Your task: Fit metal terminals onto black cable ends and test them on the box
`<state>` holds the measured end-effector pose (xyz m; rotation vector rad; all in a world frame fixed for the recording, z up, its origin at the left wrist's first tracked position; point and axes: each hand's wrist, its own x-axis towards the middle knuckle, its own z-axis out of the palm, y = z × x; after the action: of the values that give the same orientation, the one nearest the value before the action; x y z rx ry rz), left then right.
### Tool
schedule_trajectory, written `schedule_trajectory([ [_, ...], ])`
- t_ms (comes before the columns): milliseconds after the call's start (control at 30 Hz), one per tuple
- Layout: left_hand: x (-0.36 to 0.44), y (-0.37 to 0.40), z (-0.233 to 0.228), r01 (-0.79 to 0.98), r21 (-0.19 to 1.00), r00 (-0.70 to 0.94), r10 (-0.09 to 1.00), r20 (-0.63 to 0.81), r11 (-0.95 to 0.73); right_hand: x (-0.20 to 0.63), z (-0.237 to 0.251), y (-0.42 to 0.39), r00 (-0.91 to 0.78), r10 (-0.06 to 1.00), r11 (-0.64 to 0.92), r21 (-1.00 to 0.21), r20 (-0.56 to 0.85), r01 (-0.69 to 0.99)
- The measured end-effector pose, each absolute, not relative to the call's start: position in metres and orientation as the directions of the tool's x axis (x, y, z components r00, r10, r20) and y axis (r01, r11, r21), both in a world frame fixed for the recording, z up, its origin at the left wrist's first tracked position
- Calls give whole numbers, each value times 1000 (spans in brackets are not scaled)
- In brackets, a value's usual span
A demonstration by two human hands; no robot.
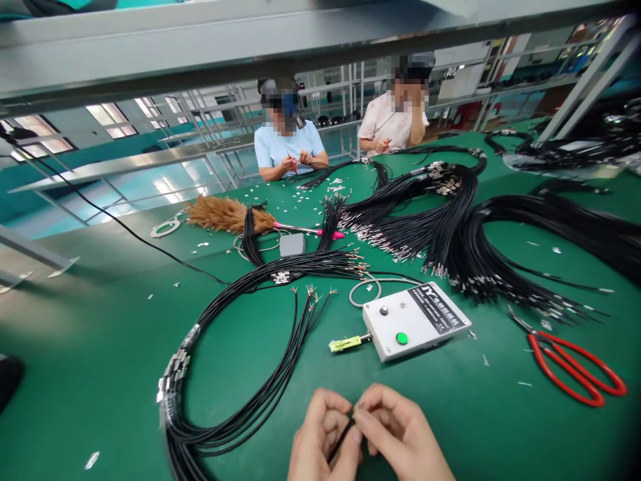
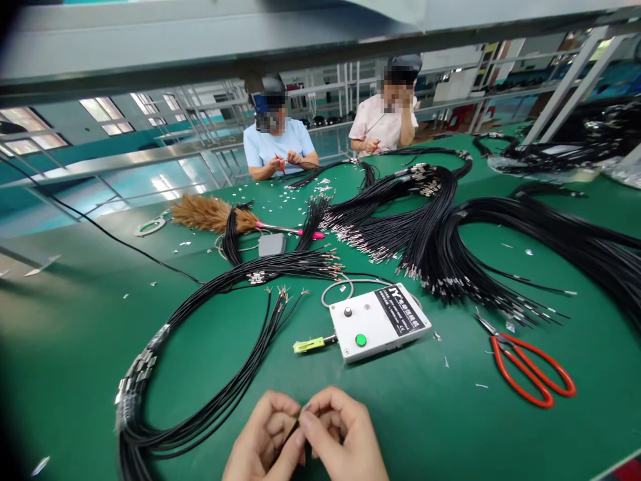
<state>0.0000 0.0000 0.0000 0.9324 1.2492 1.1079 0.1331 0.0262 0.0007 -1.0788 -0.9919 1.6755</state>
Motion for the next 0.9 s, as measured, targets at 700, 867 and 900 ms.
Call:
schedule_trajectory([
  [700, 2, 14, 4, -237, 954, -152, 963, -222, 183, 165, 12, 41, -427, 891, 378, -775, 156, 506],
  [867, -2, 16, -1, -201, 957, -122, 964, -235, 208, 159, 20, 45, -466, 779, 619, -398, 419, 677],
  [900, -4, 16, -1, -157, 966, -89, 972, -219, 203, 154, 21, 47, -483, 752, 644, -344, 449, 684],
])
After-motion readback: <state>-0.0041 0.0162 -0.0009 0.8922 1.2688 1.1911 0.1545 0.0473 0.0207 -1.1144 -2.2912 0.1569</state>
